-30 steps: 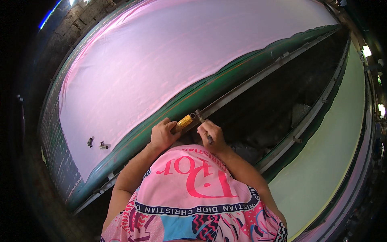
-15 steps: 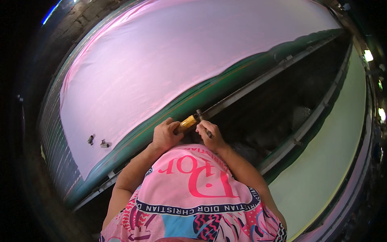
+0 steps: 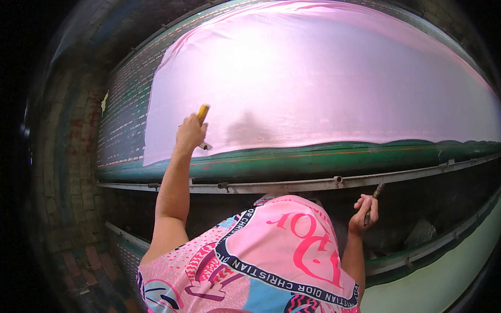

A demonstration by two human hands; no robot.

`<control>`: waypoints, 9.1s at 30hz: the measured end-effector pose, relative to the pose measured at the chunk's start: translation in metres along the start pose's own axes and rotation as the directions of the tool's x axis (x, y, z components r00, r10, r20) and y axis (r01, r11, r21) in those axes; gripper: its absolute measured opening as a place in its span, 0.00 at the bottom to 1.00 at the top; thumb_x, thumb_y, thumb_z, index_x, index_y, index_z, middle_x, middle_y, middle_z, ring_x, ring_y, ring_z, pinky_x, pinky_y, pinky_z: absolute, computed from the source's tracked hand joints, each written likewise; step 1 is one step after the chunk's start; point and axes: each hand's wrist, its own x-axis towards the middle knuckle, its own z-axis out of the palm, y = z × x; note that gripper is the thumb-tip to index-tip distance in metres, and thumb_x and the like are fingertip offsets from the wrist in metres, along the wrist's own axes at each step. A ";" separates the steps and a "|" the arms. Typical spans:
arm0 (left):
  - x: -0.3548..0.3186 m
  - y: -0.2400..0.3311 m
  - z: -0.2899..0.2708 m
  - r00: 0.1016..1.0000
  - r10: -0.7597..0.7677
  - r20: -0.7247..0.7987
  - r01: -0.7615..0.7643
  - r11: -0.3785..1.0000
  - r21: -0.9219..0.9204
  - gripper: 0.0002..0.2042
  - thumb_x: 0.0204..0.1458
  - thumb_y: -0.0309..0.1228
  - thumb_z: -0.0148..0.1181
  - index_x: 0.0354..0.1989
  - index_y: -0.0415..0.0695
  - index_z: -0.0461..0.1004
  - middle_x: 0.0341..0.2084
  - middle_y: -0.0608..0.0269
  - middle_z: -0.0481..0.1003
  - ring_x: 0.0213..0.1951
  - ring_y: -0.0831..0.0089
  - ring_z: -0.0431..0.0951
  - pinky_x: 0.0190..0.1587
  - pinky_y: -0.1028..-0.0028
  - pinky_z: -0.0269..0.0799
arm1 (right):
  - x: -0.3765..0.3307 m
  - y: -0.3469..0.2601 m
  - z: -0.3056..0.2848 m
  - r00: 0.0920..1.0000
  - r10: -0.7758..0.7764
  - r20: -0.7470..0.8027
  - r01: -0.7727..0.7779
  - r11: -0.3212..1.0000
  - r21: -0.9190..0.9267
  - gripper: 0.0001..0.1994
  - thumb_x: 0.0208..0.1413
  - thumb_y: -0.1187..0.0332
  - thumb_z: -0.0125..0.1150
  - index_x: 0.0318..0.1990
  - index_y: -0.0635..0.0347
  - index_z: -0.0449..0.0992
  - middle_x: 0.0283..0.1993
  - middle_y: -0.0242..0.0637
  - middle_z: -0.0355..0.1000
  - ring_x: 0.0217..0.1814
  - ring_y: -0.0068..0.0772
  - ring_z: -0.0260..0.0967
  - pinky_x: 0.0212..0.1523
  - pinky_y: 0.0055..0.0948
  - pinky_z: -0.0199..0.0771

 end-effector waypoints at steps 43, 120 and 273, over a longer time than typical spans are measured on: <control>-0.011 0.393 0.032 0.660 0.750 -0.027 -0.724 0.627 -0.285 0.07 0.64 0.24 0.60 0.47 0.42 0.79 0.48 0.43 0.83 0.50 0.37 0.84 0.52 0.44 0.80 | 0.117 0.011 -0.087 0.922 -0.339 0.189 0.356 0.932 -0.065 0.03 0.71 0.79 0.65 0.45 0.65 0.85 0.33 0.41 0.78 0.32 0.39 0.76 0.34 0.36 0.76; -0.165 0.623 0.082 0.390 0.839 -0.380 -0.916 0.313 -0.251 0.24 0.53 0.24 0.72 0.61 0.45 0.84 0.44 0.56 0.83 0.45 0.52 0.86 0.47 0.53 0.85 | 0.369 0.141 -0.326 0.944 -0.234 0.232 0.324 0.787 -0.525 0.16 0.58 0.64 0.85 0.50 0.54 0.85 0.48 0.44 0.80 0.46 0.54 0.84 0.45 0.47 0.86; -0.243 0.687 0.137 0.327 0.942 -0.074 -0.810 0.239 -0.535 0.15 0.55 0.26 0.67 0.52 0.48 0.78 0.44 0.52 0.77 0.50 0.46 0.81 0.52 0.49 0.82 | 0.212 0.127 -0.242 0.934 -0.132 0.333 0.293 0.816 -0.498 0.14 0.68 0.62 0.72 0.57 0.56 0.83 0.35 0.40 0.85 0.32 0.47 0.86 0.31 0.45 0.83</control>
